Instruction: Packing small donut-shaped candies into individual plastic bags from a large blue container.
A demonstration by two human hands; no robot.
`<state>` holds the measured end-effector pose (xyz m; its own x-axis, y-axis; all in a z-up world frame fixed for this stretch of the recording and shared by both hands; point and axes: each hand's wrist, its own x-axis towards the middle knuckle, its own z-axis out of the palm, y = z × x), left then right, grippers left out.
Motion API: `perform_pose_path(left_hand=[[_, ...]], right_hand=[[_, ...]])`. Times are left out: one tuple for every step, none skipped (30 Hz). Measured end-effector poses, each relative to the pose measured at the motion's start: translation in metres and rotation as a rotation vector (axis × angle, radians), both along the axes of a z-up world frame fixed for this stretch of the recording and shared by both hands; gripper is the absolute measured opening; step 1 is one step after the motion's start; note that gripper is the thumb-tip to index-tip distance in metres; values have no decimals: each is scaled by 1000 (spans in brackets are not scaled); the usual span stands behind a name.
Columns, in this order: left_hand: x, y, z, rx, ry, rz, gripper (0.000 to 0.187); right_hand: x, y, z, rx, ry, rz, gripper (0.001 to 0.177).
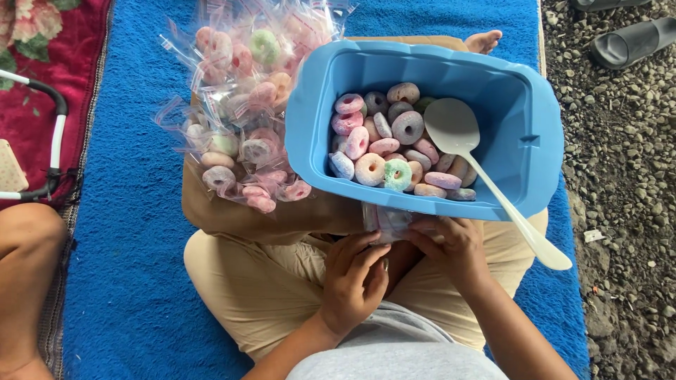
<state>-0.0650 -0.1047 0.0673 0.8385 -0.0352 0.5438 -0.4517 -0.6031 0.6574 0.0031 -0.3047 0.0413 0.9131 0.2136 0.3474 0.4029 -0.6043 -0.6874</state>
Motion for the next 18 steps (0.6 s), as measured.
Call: perform_pose_path(left_hand=[[1, -1, -4, 0, -1, -1, 39], [3, -1, -8, 76, -6, 12, 39], [5, -1, -11, 153, -12, 26, 40], [6, -1, -13, 152, -13, 26, 40], [8, -1, -15, 185, -48, 52, 41], [9, -1, -17, 217, -83, 79, 42], [14, 0, -16, 217, -81, 79, 42], [18, 0, -14, 276, -61, 85, 42], [23, 1, -13, 336, -42, 92, 42], [26, 0, -17, 336, -43, 92, 42], [31, -1, -21, 337, -140, 152, 36], [36, -3, -24, 336, -237, 213, 31], [36, -3, -25, 336, -237, 212, 31], [36, -3, -27, 343, -219, 217, 33], [36, -4, -28, 348, -201, 221, 36], [36, -4, -28, 348, -201, 220, 36], [36, -4, -27, 348, -193, 219, 37], [36, -3, -26, 347, -186, 218, 39]], right_hand=[[1, 0, 2, 0, -1, -1, 20], [1, 1, 5, 74, 10, 39, 18], [2, 1, 8, 148, 22, 80, 17], [2, 0, 6, 147, 21, 79, 17], [1, 0, 4, 186, 37, 75, 16], [1, 0, 2, 225, 53, 71, 17], [0, 1, 6, 225, 55, 70, 17], [0, 3, 10, 216, 23, 50, 17], [0, 6, 14, 207, -10, 31, 17], [0, 1, 5, 207, -11, 31, 17], [1, -3, -4, 177, -96, 11, 17], [2, -8, -13, 146, -181, -10, 16], [2, -12, -16, 146, -181, -10, 16], [1, -15, -19, 159, -178, -14, 16], [1, -19, -22, 171, -177, -18, 15], [1, -19, -16, 171, -177, -19, 15], [1, -19, -11, 178, -226, 15, 16], [0, -19, -5, 185, -276, 49, 17]])
